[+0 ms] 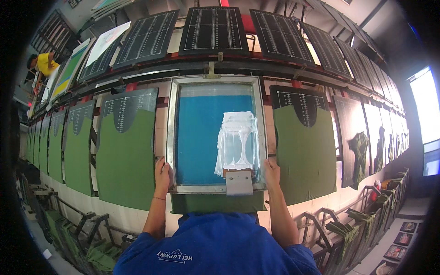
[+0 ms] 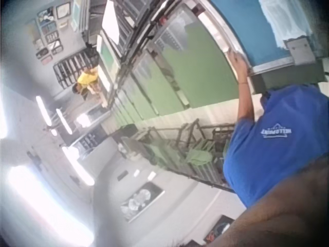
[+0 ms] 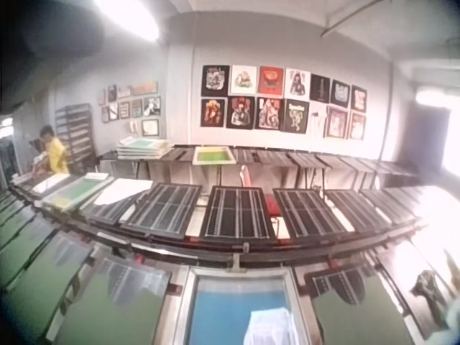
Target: The person places a screen printing frame onto a green t-shirt, then removes it. They proceed to pick up green t-shirts from a rack, unfold them, and lay them flat on a black printing board, smoothing the fabric with their hands to prepare them for printing.
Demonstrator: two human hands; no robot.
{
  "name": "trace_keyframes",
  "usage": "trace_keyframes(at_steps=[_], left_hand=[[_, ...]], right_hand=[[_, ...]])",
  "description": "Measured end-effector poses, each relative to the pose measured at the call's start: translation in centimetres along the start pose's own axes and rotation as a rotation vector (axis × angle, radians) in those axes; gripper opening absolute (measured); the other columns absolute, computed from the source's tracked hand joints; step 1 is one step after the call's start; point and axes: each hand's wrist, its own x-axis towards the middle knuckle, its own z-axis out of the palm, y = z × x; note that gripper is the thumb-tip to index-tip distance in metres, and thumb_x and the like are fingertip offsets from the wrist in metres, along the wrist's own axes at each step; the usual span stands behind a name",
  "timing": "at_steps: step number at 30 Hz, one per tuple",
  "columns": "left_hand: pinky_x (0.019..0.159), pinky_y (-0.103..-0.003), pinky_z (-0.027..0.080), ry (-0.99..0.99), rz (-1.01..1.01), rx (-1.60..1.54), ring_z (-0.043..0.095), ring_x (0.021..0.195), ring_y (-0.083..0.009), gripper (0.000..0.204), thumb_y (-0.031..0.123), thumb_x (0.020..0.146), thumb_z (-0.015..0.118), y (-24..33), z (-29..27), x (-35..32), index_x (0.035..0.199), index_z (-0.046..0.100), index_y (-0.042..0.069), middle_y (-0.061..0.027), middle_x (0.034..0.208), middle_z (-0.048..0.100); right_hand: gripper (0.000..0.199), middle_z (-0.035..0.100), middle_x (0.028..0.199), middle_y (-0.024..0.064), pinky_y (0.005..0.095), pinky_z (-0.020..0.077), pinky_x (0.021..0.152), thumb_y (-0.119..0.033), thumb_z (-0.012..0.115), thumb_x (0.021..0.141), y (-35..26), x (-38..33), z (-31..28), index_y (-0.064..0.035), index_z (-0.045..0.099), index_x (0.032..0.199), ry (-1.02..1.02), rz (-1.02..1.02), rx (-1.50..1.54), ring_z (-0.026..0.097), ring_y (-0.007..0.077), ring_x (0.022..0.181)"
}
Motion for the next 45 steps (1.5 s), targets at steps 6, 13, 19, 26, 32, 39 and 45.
trace_keyframes(at_steps=[6, 13, 19, 26, 32, 39, 45], left_hand=[[0.104, -0.033, 0.042, -0.009, 0.05, 0.055, 0.052, 0.126, -0.0253, 0.03, 0.009, 0.101, 0.054, 0.1, 0.1, -0.2, 0.127, 0.061, -0.003, -0.0143, 0.138, 0.054], [0.104, -0.037, 0.043, -0.046, -0.11, 0.1, 0.057, 0.118, -0.0295, 0.033, 0.01, 0.1, 0.055, -0.4, -0.5, 0.2, 0.13, 0.059, -0.004, -0.0183, 0.133, 0.059], [0.103, -0.05, 0.041, 0.245, 0.471, 0.558, 0.054, 0.113, -0.042, 0.043, 0.01, 0.1, 0.054, 5.9, 2.8, -0.5, 0.14, 0.048, -0.002, -0.0257, 0.126, 0.059], [0.071, -0.029, 0.053, -0.577, -0.251, -0.297, 0.066, 0.079, -0.0148, 0.02, 0.018, 0.107, 0.046, 9.0, 6.9, -13.8, 0.115, 0.057, 0.004, -0.0084, 0.092, 0.068], [0.077, -0.032, 0.058, -0.897, -0.828, -0.516, 0.07, 0.086, -0.0221, 0.033, 0.031, 0.107, 0.05, 8.5, 12.7, -17.8, 0.117, 0.057, 0.0, -0.0116, 0.097, 0.069], [0.077, -0.034, 0.06, -0.57, -0.877, -0.692, 0.071, 0.093, -0.0266, 0.044, 0.037, 0.105, 0.052, 5.7, 17.6, -17.7, 0.11, 0.06, -0.006, -0.0172, 0.104, 0.07], [0.073, -0.034, 0.061, -0.561, -0.871, -0.646, 0.073, 0.089, -0.0274, 0.042, 0.035, 0.106, 0.05, 6.1, 17.9, -17.9, 0.107, 0.061, -0.006, -0.0194, 0.104, 0.072]], right_hand=[[0.028, 0.067, 0.092, -0.0011, 0.0243, 0.0452, 0.071, -0.021, 0.059, 0.102, 0.5, 0.2, 0.6, 0.0032, 0.072, 0.109, 0.032, -0.023, 0.023, 0.057, 0.0063, 0.081], [0.027, 0.064, 0.087, -0.0014, 0.0255, 0.0442, 0.072, -0.022, 0.06, 0.101, 1.1, 1.3, 0.6, 0.0033, 0.071, 0.101, 0.043, -0.052, -0.006, 0.054, 0.0073, 0.079], [0.029, 0.066, 0.099, 0.0068, 0.034, 0.0471, 0.079, -0.023, 0.065, 0.097, 1.6, 2.3, 0.2, -0.0007, 0.065, 0.115, 0.122, -0.284, -0.212, 0.06, 0.0194, 0.088], [0.06, 0.057, 0.124, 0.0148, 0.0457, 0.0433, 0.098, -0.021, 0.079, 0.076, -7.0, -13.2, 3.9, -0.0041, 0.056, 0.128, -0.347, -0.824, -1.041, 0.051, 0.034, 0.118], [0.045, 0.06, 0.11, 0.0138, 0.0446, 0.0479, 0.087, -0.014, 0.073, 0.068, -5.9, -11.1, 4.7, -0.0011, 0.062, 0.109, -0.338, -0.97, -1.229, 0.057, 0.0298, 0.106], [0.018, 0.065, 0.094, 0.0164, 0.047, 0.0521, 0.084, -0.012, 0.071, 0.073, -13.8, -3.0, 6.4, -0.0061, 0.068, 0.09, -0.363, -0.794, -1.163, 0.064, 0.0357, 0.096], [0.024, 0.066, 0.098, 0.0161, 0.0462, 0.0527, 0.085, -0.008, 0.072, 0.071, -17.2, 5.2, 8.6, -0.0055, 0.071, 0.095, -0.246, -0.97, -1.113, 0.064, 0.037, 0.096]])
